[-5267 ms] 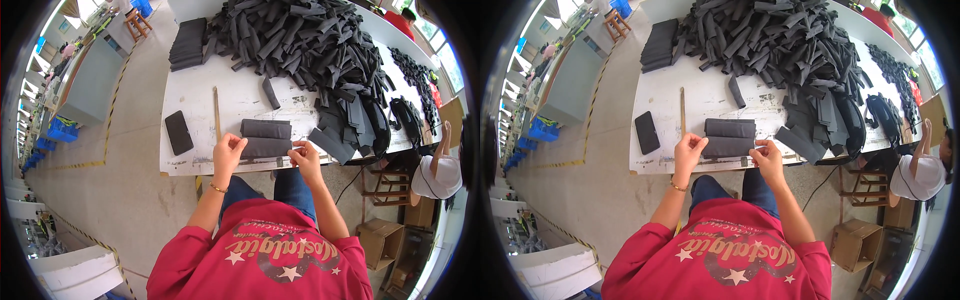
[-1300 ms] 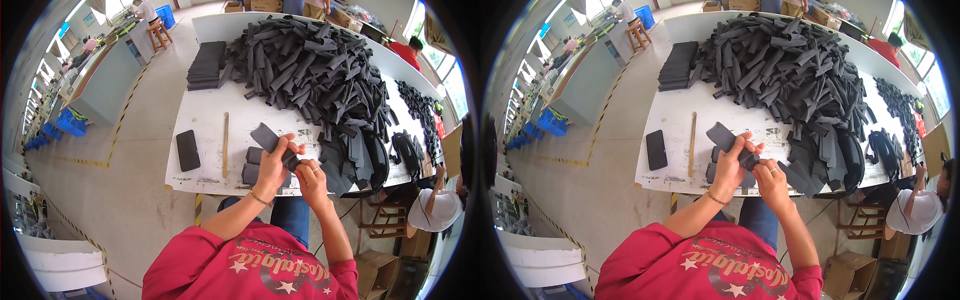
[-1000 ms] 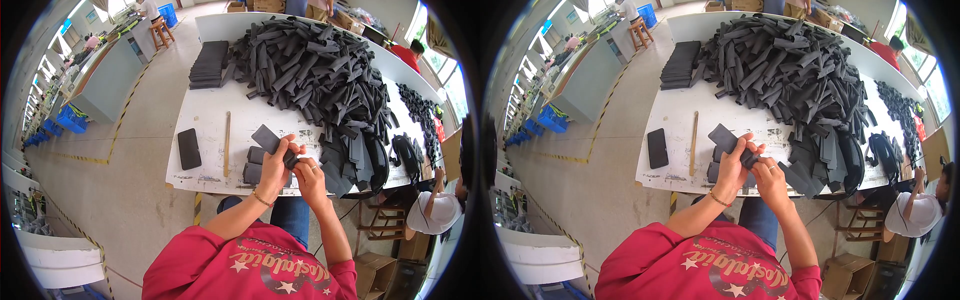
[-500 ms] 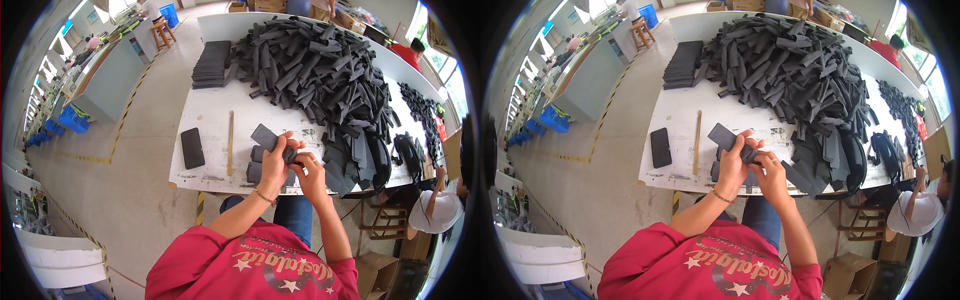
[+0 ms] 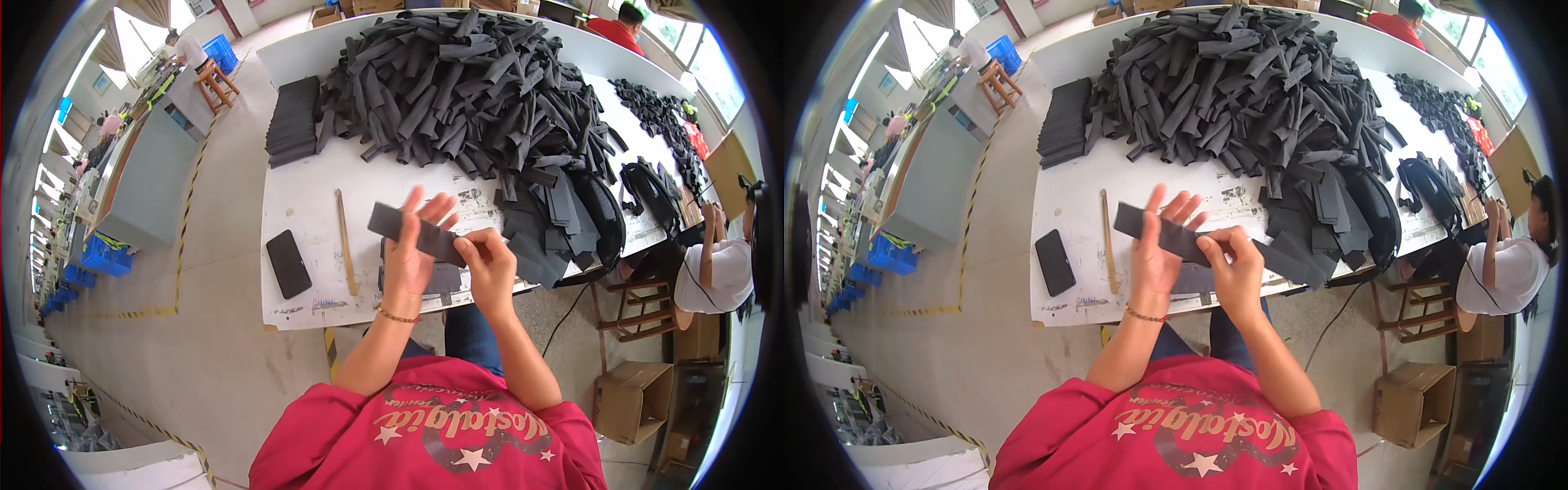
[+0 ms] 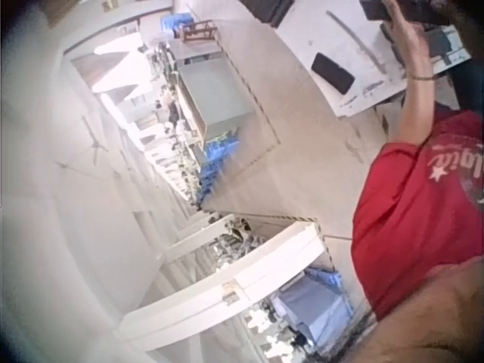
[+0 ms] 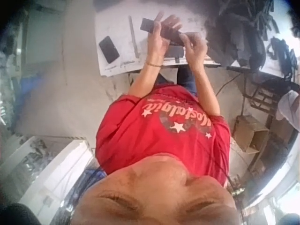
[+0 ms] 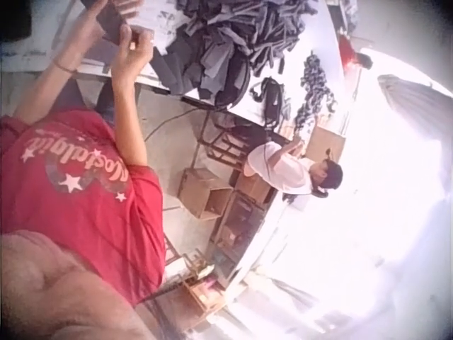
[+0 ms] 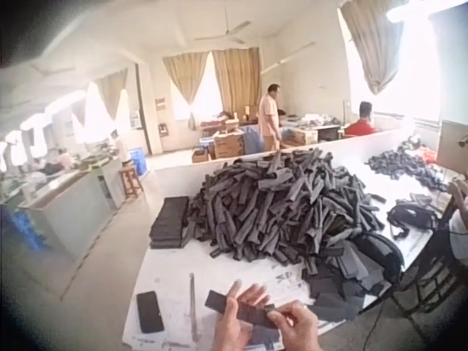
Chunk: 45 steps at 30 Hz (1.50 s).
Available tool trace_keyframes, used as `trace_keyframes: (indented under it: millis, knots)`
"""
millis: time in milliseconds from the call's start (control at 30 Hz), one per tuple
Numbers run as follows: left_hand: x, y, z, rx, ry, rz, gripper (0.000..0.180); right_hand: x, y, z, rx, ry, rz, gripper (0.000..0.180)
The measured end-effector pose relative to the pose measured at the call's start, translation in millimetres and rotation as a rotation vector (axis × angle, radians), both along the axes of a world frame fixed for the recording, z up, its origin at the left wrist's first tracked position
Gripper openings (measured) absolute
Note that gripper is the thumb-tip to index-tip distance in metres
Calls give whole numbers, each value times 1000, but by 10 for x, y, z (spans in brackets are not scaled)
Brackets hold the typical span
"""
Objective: Inspecting and sorting manufactured foam components at a workstation.
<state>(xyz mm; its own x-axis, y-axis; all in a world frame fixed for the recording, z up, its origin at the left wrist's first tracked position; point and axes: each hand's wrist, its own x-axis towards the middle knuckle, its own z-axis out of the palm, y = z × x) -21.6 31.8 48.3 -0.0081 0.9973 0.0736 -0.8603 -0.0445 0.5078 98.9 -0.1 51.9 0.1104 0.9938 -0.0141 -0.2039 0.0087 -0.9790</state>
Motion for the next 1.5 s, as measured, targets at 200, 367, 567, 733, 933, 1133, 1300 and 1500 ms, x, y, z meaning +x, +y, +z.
trace_keyframes:
  millis: [200,367,567,733,933,1133,1300,1500]
  knots:
    - [-352,59,-194,-105,79,154,28,98,-4,26,531,-492,-161,14]
    - [-316,23,-211,-64,110,145,24,118,-61,-77,33,25,-62,11]
    - [-368,93,-338,-60,31,132,23,152,-116,-153,-87,-179,61,9]
    - [-353,93,-237,-116,-36,200,26,149,-168,-177,614,-744,-158,25]
    - [-154,-402,-231,-246,125,-123,31,237,71,-141,1096,-1037,-302,39]
    - [-207,-363,-224,-270,454,-90,20,253,21,-233,839,-941,-166,37]
    - [-264,-258,-262,-158,558,-183,21,158,-24,-263,-8,-1,77,19]
    - [-178,-336,-373,-251,601,-210,21,94,-13,-434,-25,146,8,18]
